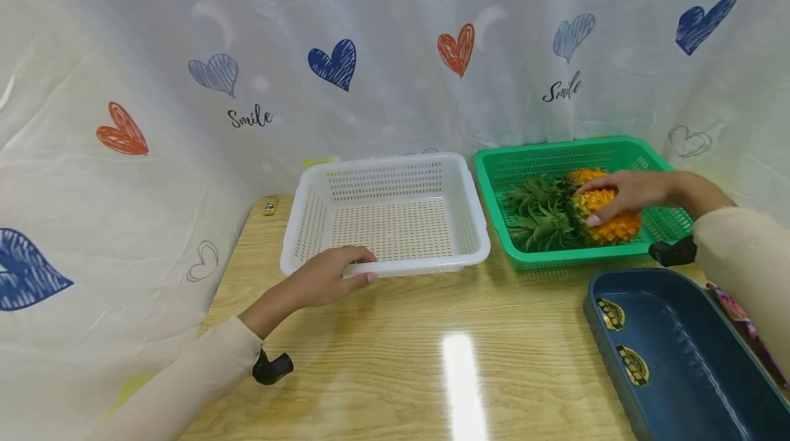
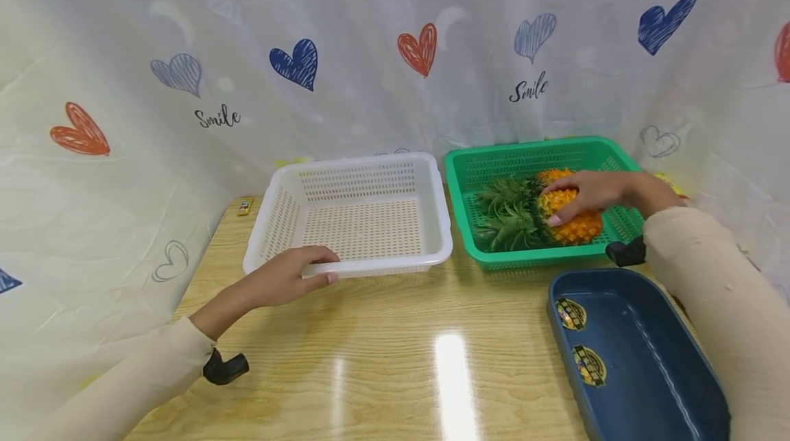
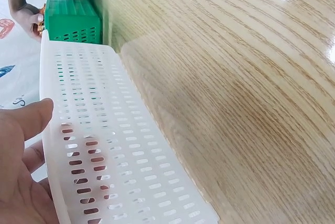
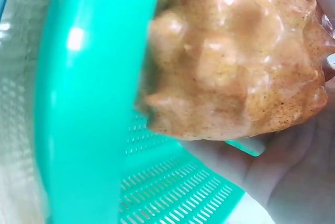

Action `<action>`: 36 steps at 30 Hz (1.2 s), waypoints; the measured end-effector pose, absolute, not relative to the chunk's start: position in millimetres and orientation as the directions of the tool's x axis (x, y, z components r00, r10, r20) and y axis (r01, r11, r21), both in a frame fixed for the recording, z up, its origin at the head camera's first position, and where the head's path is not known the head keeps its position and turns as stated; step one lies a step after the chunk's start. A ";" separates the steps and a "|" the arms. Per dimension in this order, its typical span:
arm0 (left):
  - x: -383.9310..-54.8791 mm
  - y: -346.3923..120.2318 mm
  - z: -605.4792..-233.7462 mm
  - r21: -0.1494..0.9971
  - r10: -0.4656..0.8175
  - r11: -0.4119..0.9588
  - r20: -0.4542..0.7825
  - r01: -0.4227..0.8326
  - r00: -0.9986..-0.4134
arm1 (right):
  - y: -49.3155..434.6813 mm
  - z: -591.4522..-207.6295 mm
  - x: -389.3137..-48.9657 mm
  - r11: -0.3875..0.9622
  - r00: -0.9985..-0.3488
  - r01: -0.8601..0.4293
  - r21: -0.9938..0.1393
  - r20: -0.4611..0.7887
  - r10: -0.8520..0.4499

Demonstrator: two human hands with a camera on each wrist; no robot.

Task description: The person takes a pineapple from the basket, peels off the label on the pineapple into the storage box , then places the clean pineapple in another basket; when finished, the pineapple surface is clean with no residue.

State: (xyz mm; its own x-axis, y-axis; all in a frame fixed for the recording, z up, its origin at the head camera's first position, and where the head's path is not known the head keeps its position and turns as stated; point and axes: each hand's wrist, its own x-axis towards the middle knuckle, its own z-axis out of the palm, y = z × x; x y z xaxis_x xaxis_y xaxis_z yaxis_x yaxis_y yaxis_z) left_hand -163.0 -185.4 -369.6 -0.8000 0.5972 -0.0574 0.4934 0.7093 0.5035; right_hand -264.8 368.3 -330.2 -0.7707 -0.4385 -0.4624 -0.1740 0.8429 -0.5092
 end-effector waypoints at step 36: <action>-162.6 -185.9 -370.2 0.500 0.597 0.716 -0.075 0.488 -0.799 | 364.6 -326.7 -273.0 0.864 -0.726 -0.140 -0.484 -0.543 -0.422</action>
